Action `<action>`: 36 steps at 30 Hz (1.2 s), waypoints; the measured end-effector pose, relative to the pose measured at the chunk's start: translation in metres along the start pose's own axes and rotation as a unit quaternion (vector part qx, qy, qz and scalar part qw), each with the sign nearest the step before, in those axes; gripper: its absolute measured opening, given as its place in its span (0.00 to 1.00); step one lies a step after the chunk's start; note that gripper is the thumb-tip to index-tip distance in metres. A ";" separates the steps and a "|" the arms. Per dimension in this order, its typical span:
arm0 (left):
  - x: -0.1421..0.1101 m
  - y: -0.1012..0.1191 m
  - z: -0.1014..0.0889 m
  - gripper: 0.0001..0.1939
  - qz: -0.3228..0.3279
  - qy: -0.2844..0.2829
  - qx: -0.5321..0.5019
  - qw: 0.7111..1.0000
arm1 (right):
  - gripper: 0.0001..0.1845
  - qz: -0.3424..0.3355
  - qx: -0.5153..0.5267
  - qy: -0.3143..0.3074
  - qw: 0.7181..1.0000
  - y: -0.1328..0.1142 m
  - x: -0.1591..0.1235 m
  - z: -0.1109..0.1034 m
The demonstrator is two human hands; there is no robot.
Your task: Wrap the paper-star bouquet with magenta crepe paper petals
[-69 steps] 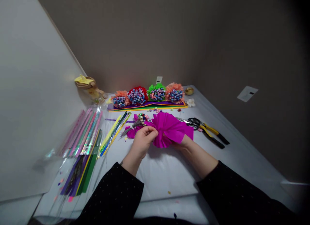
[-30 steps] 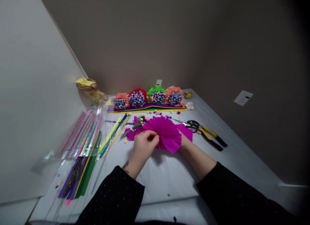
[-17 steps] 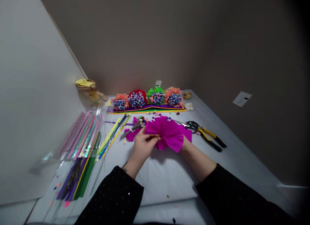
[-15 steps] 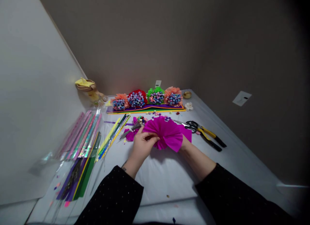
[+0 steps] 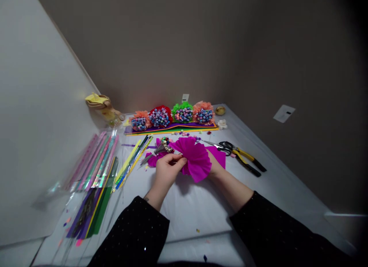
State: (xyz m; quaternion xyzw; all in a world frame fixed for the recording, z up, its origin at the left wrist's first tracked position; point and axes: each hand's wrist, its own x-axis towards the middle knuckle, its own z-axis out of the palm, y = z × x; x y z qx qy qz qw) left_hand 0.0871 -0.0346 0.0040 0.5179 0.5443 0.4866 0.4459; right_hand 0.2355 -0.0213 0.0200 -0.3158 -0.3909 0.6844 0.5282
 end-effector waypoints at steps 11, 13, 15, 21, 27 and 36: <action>-0.009 0.006 0.000 0.14 0.280 0.015 0.114 0.953 | 0.26 0.003 0.119 0.018 0.993 0.015 0.007 -0.001; -0.013 0.007 -0.002 0.14 0.379 -0.021 0.202 0.903 | 0.22 0.027 0.129 0.008 0.991 0.015 0.006 -0.004; -0.013 0.007 -0.004 0.11 0.419 -0.046 0.285 0.861 | 0.20 0.038 0.147 0.007 0.988 0.016 0.007 -0.007; -0.010 0.008 -0.010 0.06 0.423 0.004 0.353 0.834 | 0.13 0.027 0.174 0.101 0.979 0.018 0.013 -0.013; -0.017 0.008 -0.002 0.16 0.434 0.004 0.353 0.829 | 0.15 0.022 0.097 0.109 0.989 0.023 0.005 -0.002; -0.010 0.008 -0.003 0.12 0.392 -0.030 0.301 0.869 | 0.11 0.038 0.107 0.120 0.986 0.032 0.000 0.007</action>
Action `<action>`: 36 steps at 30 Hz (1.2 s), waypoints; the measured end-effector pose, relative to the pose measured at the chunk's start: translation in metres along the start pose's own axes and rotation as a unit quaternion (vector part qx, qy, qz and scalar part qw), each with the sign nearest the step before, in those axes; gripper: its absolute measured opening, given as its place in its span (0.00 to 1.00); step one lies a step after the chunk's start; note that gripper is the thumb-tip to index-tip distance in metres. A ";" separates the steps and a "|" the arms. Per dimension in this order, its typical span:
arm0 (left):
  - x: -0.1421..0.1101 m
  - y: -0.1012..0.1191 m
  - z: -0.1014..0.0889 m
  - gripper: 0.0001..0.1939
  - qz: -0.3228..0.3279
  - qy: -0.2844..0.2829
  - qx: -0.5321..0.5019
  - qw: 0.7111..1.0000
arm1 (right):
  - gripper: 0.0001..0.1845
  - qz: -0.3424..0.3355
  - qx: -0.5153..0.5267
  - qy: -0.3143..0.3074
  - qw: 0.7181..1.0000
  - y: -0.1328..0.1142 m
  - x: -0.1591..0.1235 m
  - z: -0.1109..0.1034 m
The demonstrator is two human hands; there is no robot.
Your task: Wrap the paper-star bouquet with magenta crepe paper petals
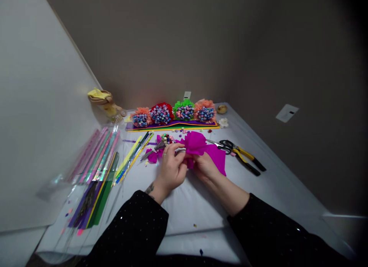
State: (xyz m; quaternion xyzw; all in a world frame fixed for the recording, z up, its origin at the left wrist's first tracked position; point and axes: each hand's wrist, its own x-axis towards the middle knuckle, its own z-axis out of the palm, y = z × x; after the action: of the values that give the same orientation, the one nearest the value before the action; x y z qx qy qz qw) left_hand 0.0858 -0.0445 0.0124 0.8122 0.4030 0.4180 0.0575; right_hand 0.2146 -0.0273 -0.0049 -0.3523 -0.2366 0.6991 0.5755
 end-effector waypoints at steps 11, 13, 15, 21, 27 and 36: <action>0.000 -0.008 0.002 0.05 -0.025 -0.011 0.016 1.000 | 0.14 -0.010 0.056 0.033 0.998 -0.013 0.011 -0.012; -0.002 -0.010 0.004 0.08 -0.067 0.006 -0.016 0.998 | 0.15 -0.048 0.050 0.039 0.997 -0.015 0.013 -0.014; -0.003 -0.011 0.005 0.13 -0.115 0.024 -0.084 0.990 | 0.14 -0.094 -0.001 0.034 0.995 -0.017 0.010 -0.016; -0.002 -0.001 0.007 0.25 -0.189 -0.056 -0.154 0.968 | 0.12 -0.118 -0.188 -0.043 0.974 -0.020 -0.008 -0.009; -0.001 0.001 0.004 0.07 -0.180 -0.057 -0.116 0.975 | 0.16 -0.067 -0.035 -0.076 0.994 -0.029 0.000 -0.011; -0.004 -0.004 0.006 0.06 -0.154 -0.209 0.119 0.958 | 0.10 -0.137 0.134 -0.030 0.981 -0.070 0.021 -0.048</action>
State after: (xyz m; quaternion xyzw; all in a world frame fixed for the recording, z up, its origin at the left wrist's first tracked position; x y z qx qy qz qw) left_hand 0.0862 -0.0430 0.0039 0.8103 0.5493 0.1739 0.1073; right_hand 0.2940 0.0055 0.0107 -0.2145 -0.2040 0.6492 0.7006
